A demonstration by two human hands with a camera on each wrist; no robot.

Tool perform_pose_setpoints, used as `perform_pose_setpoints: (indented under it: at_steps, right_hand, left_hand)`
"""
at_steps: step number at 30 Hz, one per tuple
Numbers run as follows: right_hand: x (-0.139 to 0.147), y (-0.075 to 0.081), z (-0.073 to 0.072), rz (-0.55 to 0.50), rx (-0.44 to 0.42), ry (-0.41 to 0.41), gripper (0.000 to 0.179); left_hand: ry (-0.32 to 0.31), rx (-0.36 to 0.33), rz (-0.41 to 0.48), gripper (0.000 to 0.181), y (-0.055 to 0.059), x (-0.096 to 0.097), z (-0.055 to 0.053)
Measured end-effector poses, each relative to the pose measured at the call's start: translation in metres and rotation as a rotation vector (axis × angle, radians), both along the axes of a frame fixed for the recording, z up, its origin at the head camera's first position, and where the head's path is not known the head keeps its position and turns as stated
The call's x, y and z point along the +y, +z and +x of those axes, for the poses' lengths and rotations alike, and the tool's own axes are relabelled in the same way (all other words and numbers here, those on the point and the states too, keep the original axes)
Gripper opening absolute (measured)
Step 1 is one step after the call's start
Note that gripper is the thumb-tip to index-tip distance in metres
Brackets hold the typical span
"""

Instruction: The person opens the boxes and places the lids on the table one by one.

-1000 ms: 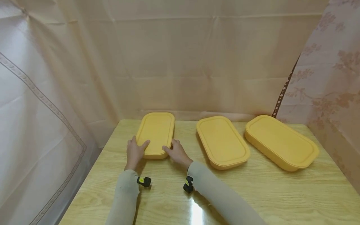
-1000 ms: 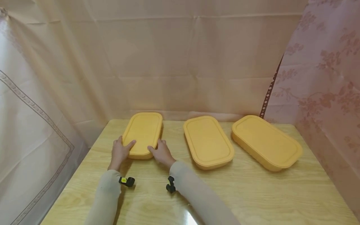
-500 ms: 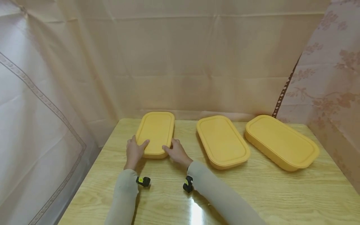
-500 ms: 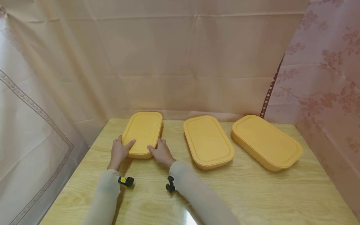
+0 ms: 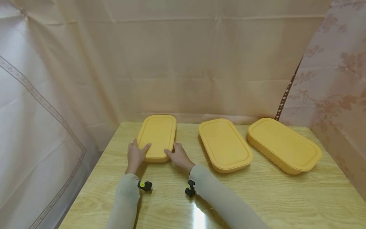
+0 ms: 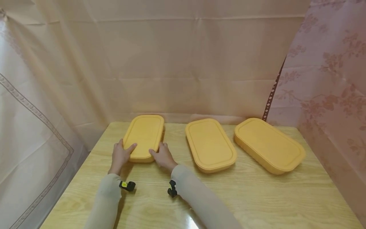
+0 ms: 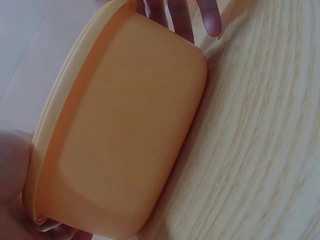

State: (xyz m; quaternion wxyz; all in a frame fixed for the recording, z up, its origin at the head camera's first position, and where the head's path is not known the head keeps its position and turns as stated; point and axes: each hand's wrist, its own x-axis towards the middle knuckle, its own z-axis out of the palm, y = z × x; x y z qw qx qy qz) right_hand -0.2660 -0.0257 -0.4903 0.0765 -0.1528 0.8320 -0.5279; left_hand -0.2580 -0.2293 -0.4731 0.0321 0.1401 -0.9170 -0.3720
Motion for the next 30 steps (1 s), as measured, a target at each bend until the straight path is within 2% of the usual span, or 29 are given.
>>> perform_pose_setpoints:
  at_steps: [19, 30]
  right_hand:
    - [0.0006, 0.0000, 0.0038, -0.017, -0.049, 0.010, 0.053]
    - [0.0021, -0.0005, 0.0021, -0.024, -0.023, 0.008, 0.049]
  left_hand:
    - [0.001, -0.015, 0.011, 0.088, -0.0016, 0.0000, 0.0002]
    - [-0.007, 0.000, -0.017, 0.088, -0.0028, -0.0005, -0.0022]
